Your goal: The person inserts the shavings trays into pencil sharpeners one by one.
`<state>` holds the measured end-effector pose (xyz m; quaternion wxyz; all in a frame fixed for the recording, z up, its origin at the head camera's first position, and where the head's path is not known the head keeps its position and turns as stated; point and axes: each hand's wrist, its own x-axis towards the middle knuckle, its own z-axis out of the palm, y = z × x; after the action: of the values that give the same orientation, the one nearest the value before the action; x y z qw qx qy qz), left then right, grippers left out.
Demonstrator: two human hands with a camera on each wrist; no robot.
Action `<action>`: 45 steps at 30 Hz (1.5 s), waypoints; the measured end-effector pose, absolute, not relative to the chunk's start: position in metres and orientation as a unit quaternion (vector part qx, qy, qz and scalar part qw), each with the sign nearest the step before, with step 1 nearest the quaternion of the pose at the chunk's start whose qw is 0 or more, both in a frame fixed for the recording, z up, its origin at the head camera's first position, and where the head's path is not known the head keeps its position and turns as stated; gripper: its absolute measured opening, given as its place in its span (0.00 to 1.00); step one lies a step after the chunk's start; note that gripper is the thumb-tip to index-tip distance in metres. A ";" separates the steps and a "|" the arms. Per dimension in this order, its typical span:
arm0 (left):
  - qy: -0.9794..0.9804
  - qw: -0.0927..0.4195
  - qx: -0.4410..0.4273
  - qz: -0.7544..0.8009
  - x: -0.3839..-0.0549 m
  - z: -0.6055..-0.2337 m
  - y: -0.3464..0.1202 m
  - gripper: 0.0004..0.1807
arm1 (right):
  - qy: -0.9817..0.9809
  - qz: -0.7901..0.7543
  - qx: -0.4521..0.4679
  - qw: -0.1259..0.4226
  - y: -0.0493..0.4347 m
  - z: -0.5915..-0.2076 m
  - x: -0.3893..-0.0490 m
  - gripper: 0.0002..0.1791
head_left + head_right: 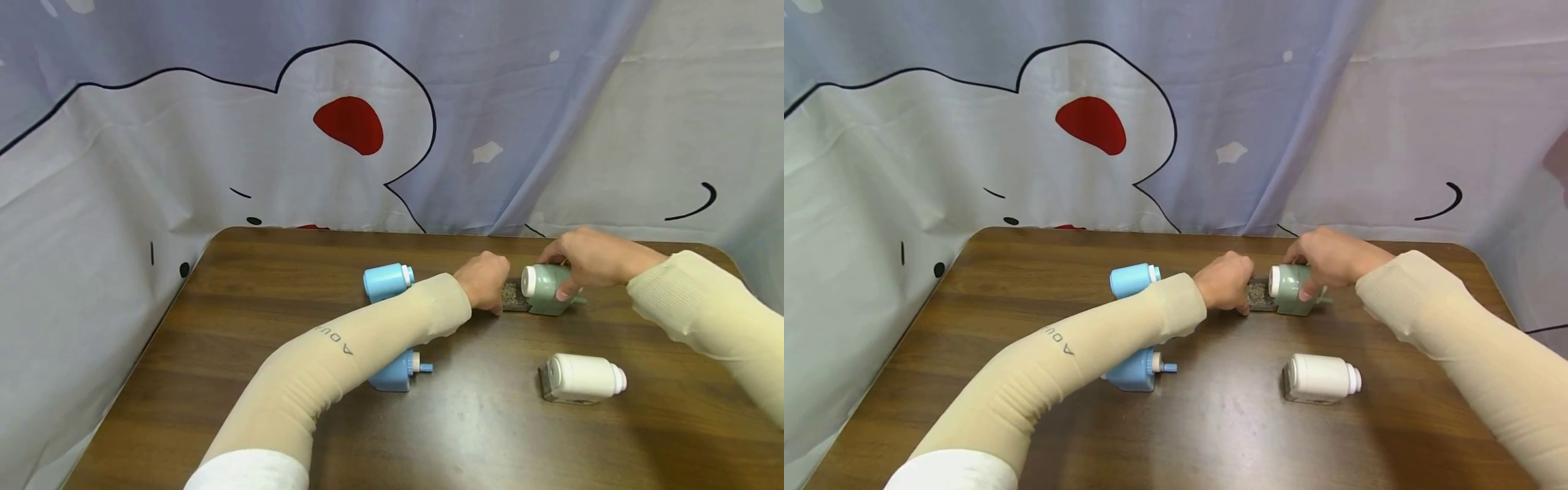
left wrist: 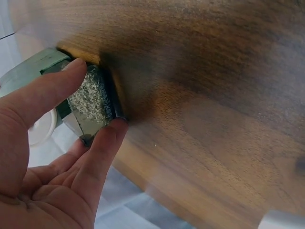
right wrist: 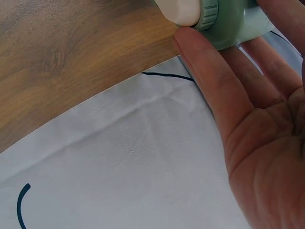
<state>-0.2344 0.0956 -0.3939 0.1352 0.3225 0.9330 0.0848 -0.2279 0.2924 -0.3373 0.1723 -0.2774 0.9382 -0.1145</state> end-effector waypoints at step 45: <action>0.937 0.144 0.301 0.103 -0.233 -0.400 0.120 0.20 | 0.937 -0.119 -0.282 0.167 0.295 -0.338 -0.228 0.34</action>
<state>-0.2334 0.1205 -0.4000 0.1444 0.3007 0.9371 0.1026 -0.2279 0.2949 -0.3377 0.1673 -0.2816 0.9374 -0.1186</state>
